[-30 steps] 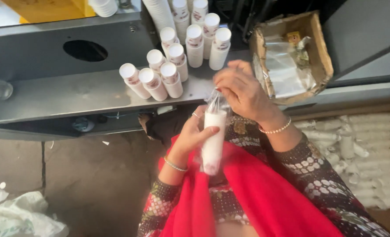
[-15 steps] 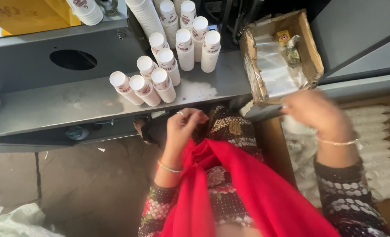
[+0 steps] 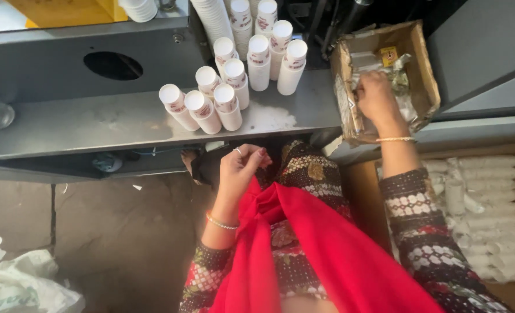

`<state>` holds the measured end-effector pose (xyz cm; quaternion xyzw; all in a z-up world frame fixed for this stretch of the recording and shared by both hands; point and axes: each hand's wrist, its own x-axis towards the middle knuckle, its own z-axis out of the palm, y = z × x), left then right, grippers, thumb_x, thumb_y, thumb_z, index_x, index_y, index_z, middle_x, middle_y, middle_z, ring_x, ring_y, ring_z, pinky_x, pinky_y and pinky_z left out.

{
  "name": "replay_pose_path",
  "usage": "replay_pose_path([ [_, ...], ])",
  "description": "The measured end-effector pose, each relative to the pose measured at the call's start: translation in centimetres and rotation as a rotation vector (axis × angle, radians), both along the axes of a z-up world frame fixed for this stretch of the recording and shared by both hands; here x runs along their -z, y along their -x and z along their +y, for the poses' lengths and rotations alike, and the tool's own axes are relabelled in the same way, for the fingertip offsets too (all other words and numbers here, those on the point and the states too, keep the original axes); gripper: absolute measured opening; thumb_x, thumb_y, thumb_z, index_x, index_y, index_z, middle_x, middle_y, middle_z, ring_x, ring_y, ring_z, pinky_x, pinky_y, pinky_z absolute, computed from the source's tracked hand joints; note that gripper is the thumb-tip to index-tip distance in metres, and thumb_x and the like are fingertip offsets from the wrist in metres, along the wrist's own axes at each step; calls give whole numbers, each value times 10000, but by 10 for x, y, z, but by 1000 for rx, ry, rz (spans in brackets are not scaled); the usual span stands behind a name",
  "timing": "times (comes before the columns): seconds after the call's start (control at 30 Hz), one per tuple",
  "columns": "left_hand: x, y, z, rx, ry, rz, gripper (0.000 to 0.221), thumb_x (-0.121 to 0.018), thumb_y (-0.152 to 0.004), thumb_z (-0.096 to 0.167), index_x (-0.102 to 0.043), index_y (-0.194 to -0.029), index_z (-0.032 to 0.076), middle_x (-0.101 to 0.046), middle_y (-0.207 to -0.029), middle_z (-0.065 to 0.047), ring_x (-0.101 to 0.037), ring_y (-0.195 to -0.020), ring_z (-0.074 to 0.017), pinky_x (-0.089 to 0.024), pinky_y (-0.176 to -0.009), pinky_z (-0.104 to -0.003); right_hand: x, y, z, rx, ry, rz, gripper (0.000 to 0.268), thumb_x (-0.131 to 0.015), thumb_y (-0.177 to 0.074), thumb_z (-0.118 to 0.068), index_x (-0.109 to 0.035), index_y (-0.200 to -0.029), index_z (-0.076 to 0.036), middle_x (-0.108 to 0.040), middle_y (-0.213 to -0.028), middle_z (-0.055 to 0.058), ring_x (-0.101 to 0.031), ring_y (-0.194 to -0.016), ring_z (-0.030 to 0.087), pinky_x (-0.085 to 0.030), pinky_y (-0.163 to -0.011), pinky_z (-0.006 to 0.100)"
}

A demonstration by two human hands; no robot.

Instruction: The recorder is picking up finished paper cups from a machine and packing them into plastic bags.

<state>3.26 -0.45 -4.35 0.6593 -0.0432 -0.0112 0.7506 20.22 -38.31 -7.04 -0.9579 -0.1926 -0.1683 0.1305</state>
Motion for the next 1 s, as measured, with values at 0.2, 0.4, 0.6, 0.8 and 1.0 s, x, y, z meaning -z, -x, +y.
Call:
replay_pose_path([
  [0.2, -13, 2, -14, 17, 8, 19, 188, -654, -996, 111, -716, -1013, -66, -769, -866, -97, -743, -781, -117, -613, -725, -255, -73, 54, 28, 16, -43, -63, 63, -695, -907, 13, -633, -903, 19, -676, -987, 194, -630, -1013, 378, -473, -973, 489],
  [0.4, -75, 8, -45, -55, -378, -390, 211, -716, -944, 143, -741, -1119, 27, -771, -987, -131, -765, -861, -195, -590, -750, -280, -106, 144, 114, -121, 178, 431, 136, -646, -807, 12, -665, -940, -7, -689, -866, 198, -680, -787, 392, -557, -653, 462],
  [0.6, -28, 11, -32, 441, -754, -372, 245, -823, -910, 267, -755, -1008, 53, -735, -885, -166, -727, -822, -321, -548, -729, -369, -147, 160, 110, -535, -450, 530, 92, -653, -900, 4, -719, -960, -17, -767, -890, 143, -777, -788, 247, -623, -679, 346],
  [0.8, 7, 3, 26, 149, -39, -35, 162, -651, -978, 73, -716, -1094, -19, -768, -901, -85, -763, -816, -159, -623, -740, -269, -156, 153, 76, -525, -923, 468, 124, -540, -1033, 77, -615, -1120, 30, -742, -1071, 118, -757, -998, 222, -662, -875, 342],
  [1.0, -1, -5, 33, -418, 302, 11, 66, -696, -985, 57, -667, -984, -3, -703, -791, -28, -658, -674, -98, -566, -626, -250, -172, 126, 107, -840, -631, 682, 78, -676, -893, -32, -715, -951, 4, -780, -1089, 134, -771, -1030, 250, -637, -888, 345],
])
